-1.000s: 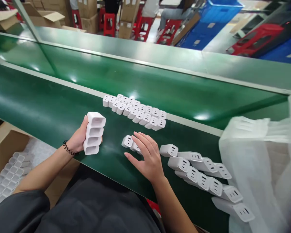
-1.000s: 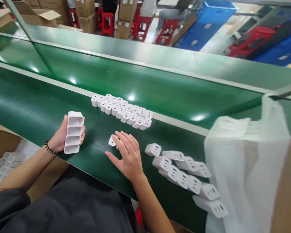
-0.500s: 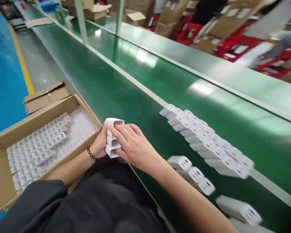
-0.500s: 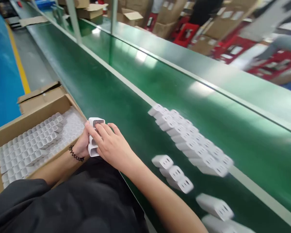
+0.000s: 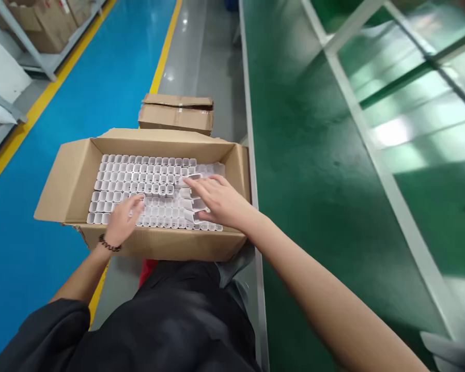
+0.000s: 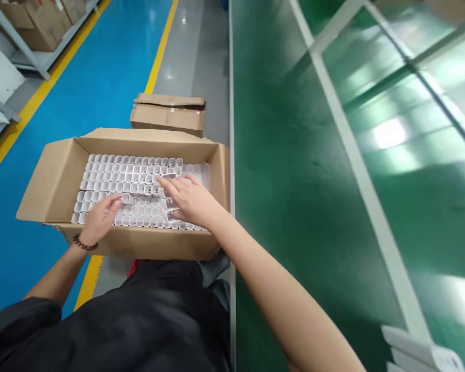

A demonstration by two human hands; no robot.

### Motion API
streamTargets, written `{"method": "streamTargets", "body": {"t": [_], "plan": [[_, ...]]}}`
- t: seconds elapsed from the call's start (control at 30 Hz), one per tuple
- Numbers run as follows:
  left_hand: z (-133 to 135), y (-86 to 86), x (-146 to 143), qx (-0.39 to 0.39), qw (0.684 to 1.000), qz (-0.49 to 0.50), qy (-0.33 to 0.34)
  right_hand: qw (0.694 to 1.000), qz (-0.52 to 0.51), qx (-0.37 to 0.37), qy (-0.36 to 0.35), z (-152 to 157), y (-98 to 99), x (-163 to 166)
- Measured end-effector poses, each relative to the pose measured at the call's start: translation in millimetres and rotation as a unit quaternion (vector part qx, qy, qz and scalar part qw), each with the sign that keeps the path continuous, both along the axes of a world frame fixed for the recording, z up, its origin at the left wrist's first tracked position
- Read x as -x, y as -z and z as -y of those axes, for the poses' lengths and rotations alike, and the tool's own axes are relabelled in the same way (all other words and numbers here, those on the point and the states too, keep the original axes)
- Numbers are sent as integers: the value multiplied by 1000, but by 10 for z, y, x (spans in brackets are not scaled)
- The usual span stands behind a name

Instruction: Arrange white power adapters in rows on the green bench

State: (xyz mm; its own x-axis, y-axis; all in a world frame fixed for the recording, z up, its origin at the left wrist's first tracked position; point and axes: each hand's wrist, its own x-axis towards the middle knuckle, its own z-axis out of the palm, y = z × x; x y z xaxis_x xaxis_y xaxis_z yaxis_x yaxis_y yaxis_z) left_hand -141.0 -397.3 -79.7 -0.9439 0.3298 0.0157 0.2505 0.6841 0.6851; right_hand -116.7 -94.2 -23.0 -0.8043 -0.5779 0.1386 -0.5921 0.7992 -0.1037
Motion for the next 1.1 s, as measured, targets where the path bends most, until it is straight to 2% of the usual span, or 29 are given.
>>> {"method": "streamTargets", "body": {"t": [0.1, 0.17, 0.27, 0.33, 0.4, 0.53, 0.7, 0.87, 0.97, 1.03, 1.1], "plan": [[667, 138, 31, 156, 975, -95, -129, 994, 1, -25, -109, 367, 344, 341], [873, 269, 6, 198, 957, -118, -174, 980, 4, -48, -192, 694, 600, 512], [890, 442, -38, 206, 942, -142, -223, 946, 2, -84, -314, 1194, 959, 694], [829, 499, -52, 201, 935, -157, -244, 925, 3, -96, -367, 1478, 1161, 779], [788, 511, -55, 201, 932, -159, -255, 916, 10, -102, -387, 1698, 1328, 850], [794, 487, -43, 208, 935, -149, -247, 923, 25, -115, -367, 1923, 1549, 968], [793, 471, -22, 222, 935, -151, -231, 932, 40, -112, -343, 1906, 1598, 1029], [816, 382, 0, 273, 933, -105, -211, 934, 65, -118, -332, 1774, 1433, 990], [873, 268, 115, 360, 925, 25, -117, 946, 111, -94, -290, 1578, 1254, 954], [857, 203, 253, 396, 912, 103, -23, 959, 174, -69, -211, 1386, 1157, 917], [749, 175, 410, 403, 906, 119, 54, 964, 229, -62, -122, 1195, 1121, 856]]}}
